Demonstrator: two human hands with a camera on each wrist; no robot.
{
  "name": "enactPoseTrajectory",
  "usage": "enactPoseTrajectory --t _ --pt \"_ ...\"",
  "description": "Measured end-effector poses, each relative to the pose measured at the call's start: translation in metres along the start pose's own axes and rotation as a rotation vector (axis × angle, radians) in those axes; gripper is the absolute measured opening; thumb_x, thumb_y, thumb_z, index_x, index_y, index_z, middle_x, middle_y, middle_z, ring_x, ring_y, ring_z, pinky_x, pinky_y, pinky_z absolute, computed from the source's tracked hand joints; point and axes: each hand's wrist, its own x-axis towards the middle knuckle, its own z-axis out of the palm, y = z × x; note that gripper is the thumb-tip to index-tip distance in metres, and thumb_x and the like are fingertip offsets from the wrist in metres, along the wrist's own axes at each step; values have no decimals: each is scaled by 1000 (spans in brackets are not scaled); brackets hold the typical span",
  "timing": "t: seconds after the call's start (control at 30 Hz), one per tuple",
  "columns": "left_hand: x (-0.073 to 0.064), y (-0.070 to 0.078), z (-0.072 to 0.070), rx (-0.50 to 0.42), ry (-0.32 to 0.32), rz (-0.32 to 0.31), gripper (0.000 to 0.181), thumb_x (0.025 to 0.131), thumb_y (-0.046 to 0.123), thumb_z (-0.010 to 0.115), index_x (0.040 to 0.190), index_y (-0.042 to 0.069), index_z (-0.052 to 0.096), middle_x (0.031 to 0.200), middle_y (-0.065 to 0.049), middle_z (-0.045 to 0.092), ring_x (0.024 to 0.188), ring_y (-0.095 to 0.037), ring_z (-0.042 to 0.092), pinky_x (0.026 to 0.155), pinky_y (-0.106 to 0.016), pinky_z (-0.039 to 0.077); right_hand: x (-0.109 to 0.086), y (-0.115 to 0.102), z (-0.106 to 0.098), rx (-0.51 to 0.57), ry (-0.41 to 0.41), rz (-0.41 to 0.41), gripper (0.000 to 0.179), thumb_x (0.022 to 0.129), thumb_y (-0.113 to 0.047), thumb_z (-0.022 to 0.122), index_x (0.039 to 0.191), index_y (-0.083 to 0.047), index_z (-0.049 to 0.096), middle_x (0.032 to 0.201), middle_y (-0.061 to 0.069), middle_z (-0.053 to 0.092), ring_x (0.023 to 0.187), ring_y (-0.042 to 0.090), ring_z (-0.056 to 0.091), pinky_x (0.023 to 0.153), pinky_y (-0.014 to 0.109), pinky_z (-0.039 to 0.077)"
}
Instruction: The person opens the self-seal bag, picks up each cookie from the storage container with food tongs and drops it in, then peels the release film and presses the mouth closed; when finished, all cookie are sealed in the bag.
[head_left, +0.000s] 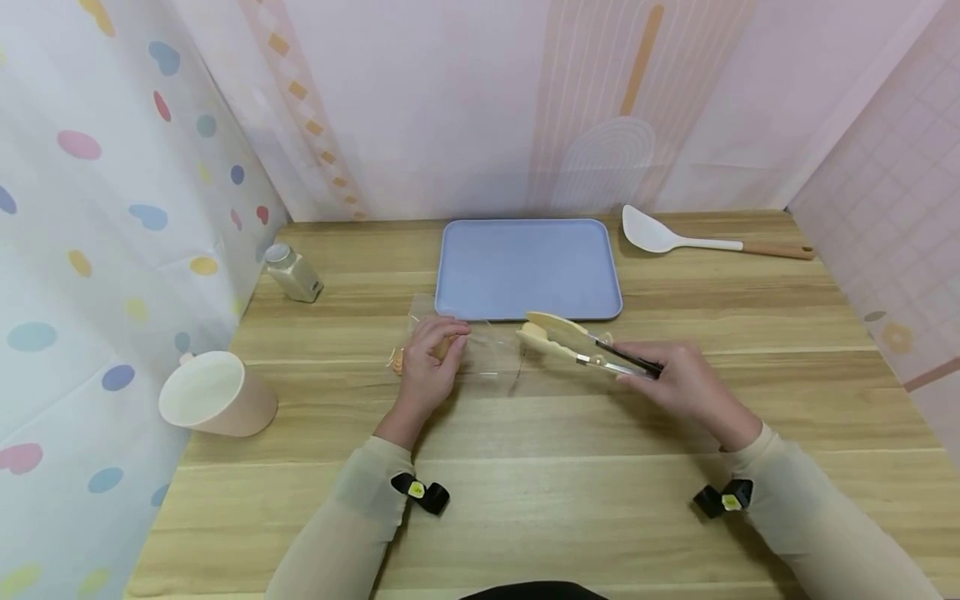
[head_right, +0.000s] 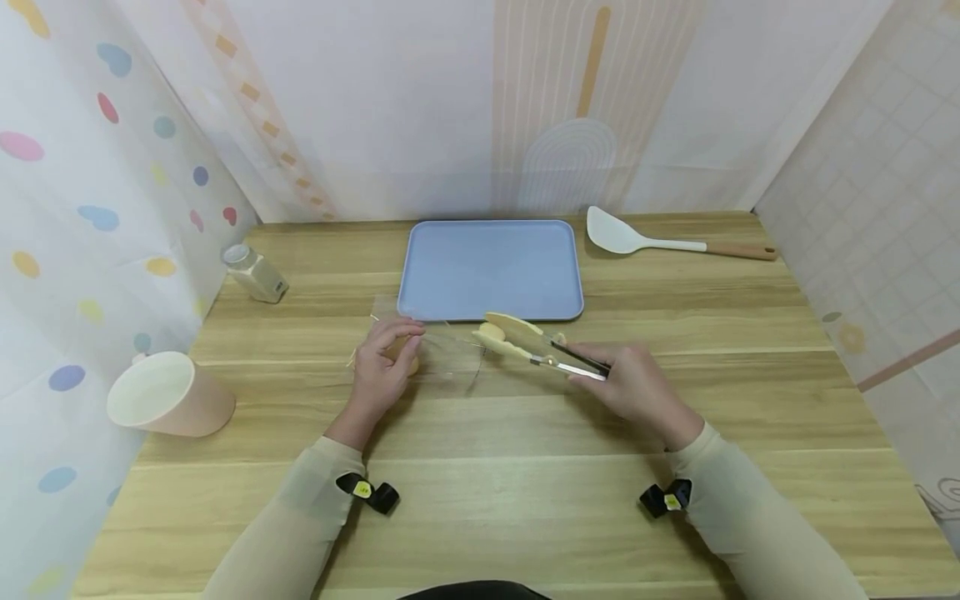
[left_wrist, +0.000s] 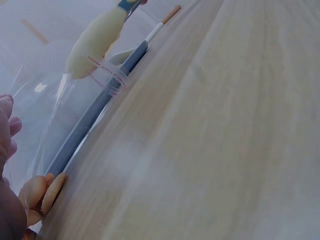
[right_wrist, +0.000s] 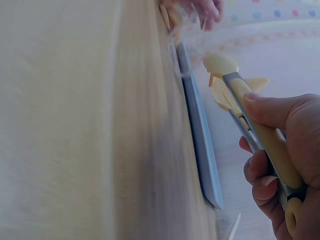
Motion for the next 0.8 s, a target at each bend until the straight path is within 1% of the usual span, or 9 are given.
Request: enactPoseTrajectory --t 0.1,0.2,0.27,0.33,0.4,0.47,0.6,0.7,0.8 --pt "-1 -1 0 -2 -4 6 12 80 -16 64 90 -9 67 94 -24 65 98 -39 56 95 -36 41 -10 -5 -1 -6 -12 -23 42 78 -17 81 118 -13 70 112 2 70 92 12 65 71 27 53" --pt "-1 -3 1 1 -5 0 13 80 -15 64 91 -9 67 95 -23 65 98 -38 56 95 -36 41 -18 -9 -1 2 -23 -35 42 77 -16 81 118 -13 70 111 3 70 81 11 63 62 24 49" --pt "-1 -3 1 2 -6 1 13 81 -14 64 91 -8 67 95 -22 65 99 -37 56 95 -36 41 -21 -11 -1 9 -32 -44 42 77 -16 82 117 -12 70 112 3 69 85 11 64 64 24 49" --pt "-1 -3 1 2 -5 -1 13 81 -15 64 91 -8 67 95 -22 65 99 -37 56 95 -36 41 -24 -12 -1 26 -44 -41 42 77 -15 82 117 -12 70 111 4 70 77 10 62 58 23 46" --pt "-1 -4 1 3 -3 -1 13 81 -14 64 92 -8 67 95 -22 65 99 -37 56 95 -36 41 -25 -12 0 41 -55 -40 42 77 -15 82 117 -11 70 111 3 70 76 9 61 58 22 46" --pt "0 -3 1 6 -3 -2 13 80 -15 64 91 -9 66 95 -23 65 99 -37 56 96 -36 41 -24 -12 2 52 -70 -33 42 77 -17 81 118 -12 70 111 3 70 73 9 60 57 22 46" --pt "0 0 0 9 -2 -7 13 80 -16 64 91 -9 67 95 -24 65 98 -38 56 95 -36 42 -20 -14 7 69 -119 -6 42 81 -24 79 120 -15 69 114 0 68 75 6 59 61 22 46" --pt "0 2 0 12 -3 -9 13 80 -16 64 91 -9 67 94 -24 65 97 -40 56 94 -36 42 -14 -16 11 96 -165 38 42 83 -30 76 123 -19 67 116 -1 67 61 1 50 55 22 44" --pt "-1 0 1 13 -3 -11 13 81 -15 64 91 -8 67 95 -23 65 98 -39 56 95 -36 42 -6 -19 16 114 -189 63 42 84 -30 75 125 -20 66 117 -2 67 57 1 44 54 22 43"
